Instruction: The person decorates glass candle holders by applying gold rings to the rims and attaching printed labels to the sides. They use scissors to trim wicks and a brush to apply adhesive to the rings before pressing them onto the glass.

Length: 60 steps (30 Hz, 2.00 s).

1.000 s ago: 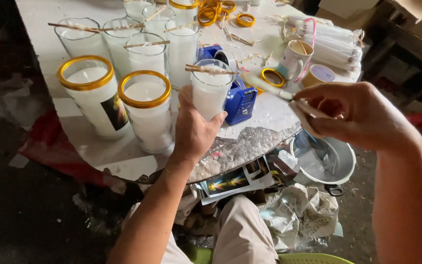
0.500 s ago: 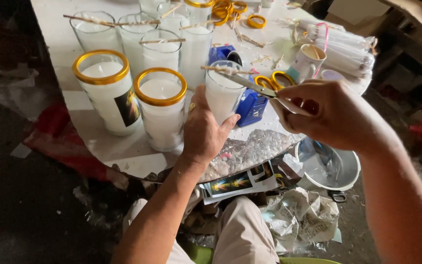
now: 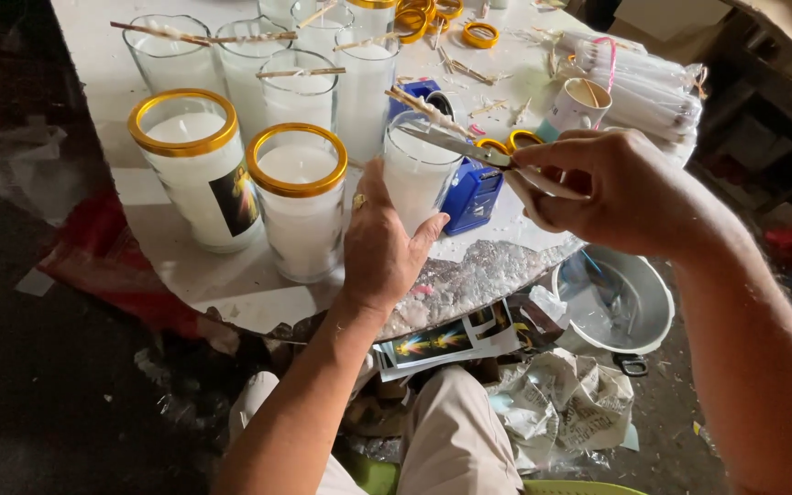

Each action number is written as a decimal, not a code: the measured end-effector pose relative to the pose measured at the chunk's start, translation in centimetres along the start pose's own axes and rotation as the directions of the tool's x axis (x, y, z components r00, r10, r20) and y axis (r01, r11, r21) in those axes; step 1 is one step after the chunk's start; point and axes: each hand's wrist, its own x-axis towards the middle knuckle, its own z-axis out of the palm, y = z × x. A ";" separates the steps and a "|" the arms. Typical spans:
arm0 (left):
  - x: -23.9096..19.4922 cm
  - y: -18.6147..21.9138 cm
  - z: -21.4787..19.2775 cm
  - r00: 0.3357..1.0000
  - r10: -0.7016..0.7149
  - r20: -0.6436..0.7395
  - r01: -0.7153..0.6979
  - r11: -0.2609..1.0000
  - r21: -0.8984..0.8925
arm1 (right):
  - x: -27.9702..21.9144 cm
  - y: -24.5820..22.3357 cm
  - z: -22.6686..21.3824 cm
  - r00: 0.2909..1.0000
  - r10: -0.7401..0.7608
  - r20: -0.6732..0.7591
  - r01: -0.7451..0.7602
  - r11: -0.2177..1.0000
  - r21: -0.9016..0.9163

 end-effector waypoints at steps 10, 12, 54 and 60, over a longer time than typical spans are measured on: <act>0.0 -0.3 0.3 1.000 -0.016 0.018 0.016 1.000 -0.003 | -0.6 0.8 0.7 0.996 0.012 -0.084 0.000 0.991 0.134; -0.3 -0.5 0.5 1.000 -0.015 0.009 0.015 1.000 0.006 | -0.8 0.1 0.3 0.986 0.122 -0.114 -0.103 0.982 0.156; -0.1 1.1 -0.3 0.989 -0.126 0.072 0.129 0.990 -0.048 | 8.8 16.9 15.9 0.948 0.065 -0.313 -0.003 0.981 0.196; -0.5 0.6 0.0 0.983 -0.173 0.056 0.176 0.983 -0.046 | 7.9 17.1 16.3 0.948 0.157 -0.276 -0.129 0.985 0.114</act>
